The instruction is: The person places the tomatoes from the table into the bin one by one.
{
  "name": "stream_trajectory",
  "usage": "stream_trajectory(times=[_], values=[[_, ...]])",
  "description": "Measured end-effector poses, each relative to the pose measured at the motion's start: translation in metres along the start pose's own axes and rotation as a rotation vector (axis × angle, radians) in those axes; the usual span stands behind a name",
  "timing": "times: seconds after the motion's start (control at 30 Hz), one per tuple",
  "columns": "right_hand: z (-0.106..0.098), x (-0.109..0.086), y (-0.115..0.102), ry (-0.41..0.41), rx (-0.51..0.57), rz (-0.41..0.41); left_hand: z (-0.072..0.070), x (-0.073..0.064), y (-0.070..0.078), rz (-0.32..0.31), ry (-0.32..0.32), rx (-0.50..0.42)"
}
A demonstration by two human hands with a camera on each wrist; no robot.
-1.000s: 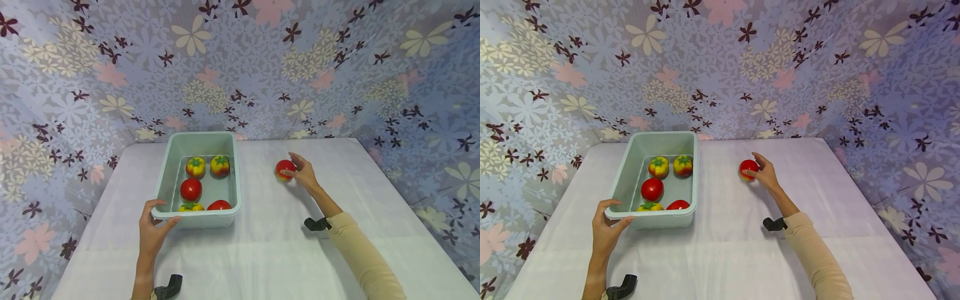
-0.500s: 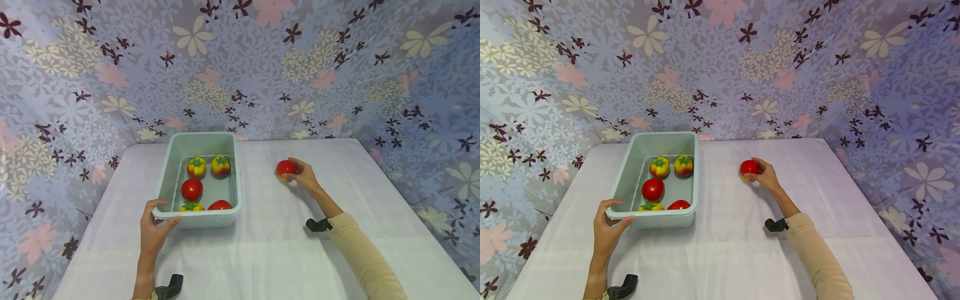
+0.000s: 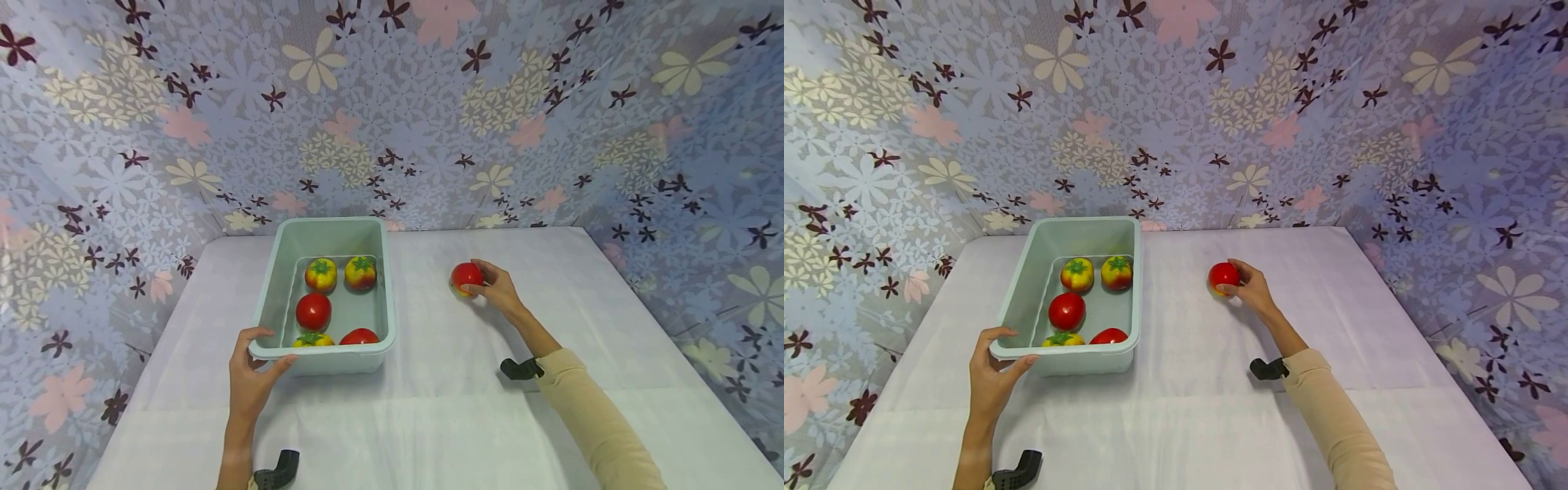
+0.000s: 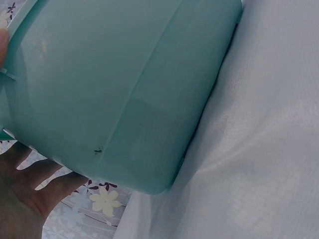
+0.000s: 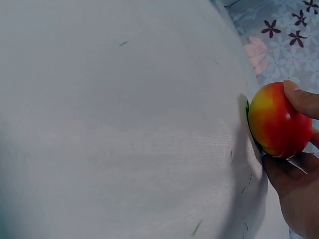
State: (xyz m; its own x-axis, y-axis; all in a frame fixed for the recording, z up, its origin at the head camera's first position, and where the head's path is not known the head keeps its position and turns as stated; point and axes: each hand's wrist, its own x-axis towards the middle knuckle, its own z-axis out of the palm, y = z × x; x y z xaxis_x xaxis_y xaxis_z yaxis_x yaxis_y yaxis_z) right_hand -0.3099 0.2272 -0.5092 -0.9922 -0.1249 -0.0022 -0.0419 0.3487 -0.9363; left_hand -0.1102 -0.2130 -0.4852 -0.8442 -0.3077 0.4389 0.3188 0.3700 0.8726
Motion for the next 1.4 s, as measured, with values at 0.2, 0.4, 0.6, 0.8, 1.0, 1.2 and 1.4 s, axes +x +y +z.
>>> stream_trajectory(times=[0.2,0.4,0.6,0.8,1.0,1.2,1.4], values=[[0.0,-0.001,0.0,0.001,0.005,-0.001,0.001,0.0,0.004,-0.018,0.002,0.013],[-0.001,0.0,0.002,0.008,0.005,-0.016,0.001,0.0,0.004,0.005,0.004,0.006],[0.0,0.0,-0.001,0.013,0.007,-0.021,0.0,0.001,0.001,0.015,-0.005,-0.01],[0.004,-0.003,-0.014,0.005,0.016,-0.05,0.001,0.0,-0.001,0.016,-0.006,-0.019],[0.01,-0.004,-0.031,-0.041,0.037,-0.11,0.0,0.001,0.002,0.03,-0.011,-0.019],[0.016,-0.004,-0.051,-0.094,0.057,-0.18,-0.002,0.001,0.003,0.049,-0.009,-0.022],[0.023,-0.007,-0.069,-0.113,0.08,-0.229,-0.002,0.001,0.001,0.04,-0.011,-0.02]])
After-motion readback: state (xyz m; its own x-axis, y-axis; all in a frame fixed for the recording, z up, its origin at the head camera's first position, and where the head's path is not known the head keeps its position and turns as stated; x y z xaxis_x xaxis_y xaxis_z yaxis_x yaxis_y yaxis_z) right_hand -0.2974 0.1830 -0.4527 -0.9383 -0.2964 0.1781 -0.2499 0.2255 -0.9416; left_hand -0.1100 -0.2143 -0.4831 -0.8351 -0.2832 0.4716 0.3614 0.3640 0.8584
